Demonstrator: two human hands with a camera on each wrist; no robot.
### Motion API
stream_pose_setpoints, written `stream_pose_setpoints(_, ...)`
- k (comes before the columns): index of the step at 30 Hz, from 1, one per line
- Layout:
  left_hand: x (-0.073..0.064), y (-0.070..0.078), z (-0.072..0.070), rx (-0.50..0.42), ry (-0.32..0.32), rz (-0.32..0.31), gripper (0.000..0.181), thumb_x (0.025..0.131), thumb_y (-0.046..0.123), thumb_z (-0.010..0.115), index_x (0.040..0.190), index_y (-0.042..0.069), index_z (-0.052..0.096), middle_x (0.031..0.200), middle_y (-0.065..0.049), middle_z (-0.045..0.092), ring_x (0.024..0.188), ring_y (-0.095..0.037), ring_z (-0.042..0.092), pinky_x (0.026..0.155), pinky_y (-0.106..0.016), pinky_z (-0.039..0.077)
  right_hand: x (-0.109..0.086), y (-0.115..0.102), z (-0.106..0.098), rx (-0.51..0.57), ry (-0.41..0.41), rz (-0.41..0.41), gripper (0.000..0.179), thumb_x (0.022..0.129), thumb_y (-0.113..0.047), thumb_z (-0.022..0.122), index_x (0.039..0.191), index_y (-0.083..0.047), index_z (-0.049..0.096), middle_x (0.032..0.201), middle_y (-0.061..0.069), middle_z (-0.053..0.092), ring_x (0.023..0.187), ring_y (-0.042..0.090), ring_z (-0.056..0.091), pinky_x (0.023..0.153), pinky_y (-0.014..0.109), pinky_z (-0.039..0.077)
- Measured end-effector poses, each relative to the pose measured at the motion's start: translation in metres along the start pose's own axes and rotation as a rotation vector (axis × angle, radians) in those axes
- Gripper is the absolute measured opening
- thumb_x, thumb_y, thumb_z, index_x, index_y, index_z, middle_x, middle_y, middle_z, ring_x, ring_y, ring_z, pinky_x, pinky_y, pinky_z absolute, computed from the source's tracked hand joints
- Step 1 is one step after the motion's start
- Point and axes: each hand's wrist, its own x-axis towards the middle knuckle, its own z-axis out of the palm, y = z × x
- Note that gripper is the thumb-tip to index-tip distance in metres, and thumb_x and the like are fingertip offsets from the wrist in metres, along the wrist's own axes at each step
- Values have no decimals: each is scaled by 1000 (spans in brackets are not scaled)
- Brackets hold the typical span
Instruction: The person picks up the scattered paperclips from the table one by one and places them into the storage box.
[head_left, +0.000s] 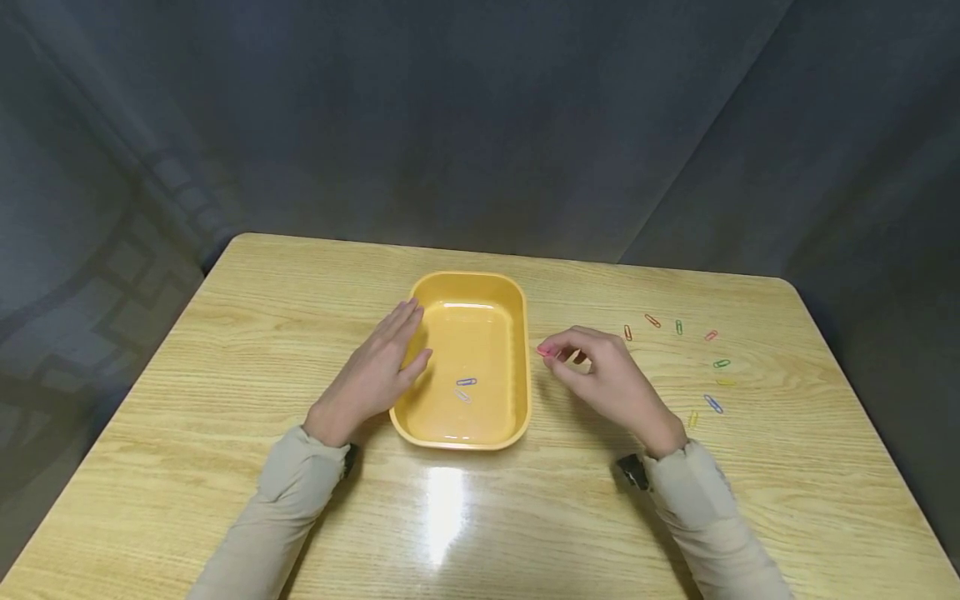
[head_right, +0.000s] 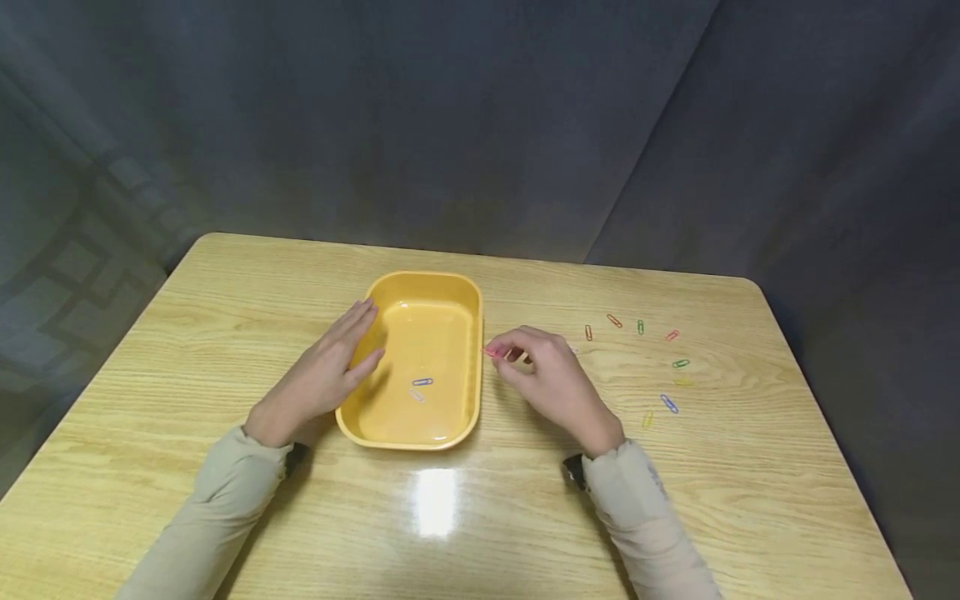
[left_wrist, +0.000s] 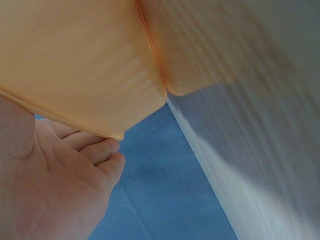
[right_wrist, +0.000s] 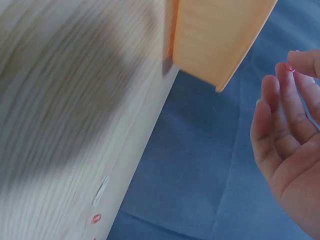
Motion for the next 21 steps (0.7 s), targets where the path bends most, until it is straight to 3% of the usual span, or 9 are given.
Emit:
stream_pose_setpoints(13, 0, -1, 0, -1, 4, 3, 66, 103, 30, 50, 152, -7, 28, 164, -21, 19, 153, -36, 19, 127, -50, 21, 9, -14, 18, 40, 7, -85, 12, 90, -5, 71, 100, -8, 75, 94, 1, 75, 84, 11, 66, 75, 29, 59)
stream_pose_setpoints(21, 0, 0, 0, 1, 1, 2, 66, 103, 31, 50, 152, -7, 28, 164, -21, 19, 153, -37, 20, 127, -50, 21, 15, -21, 27, 77, -40, -90, 15, 90, -5, 69, 103, -8, 74, 95, 0, 74, 85, 9, 65, 77, 27, 59)
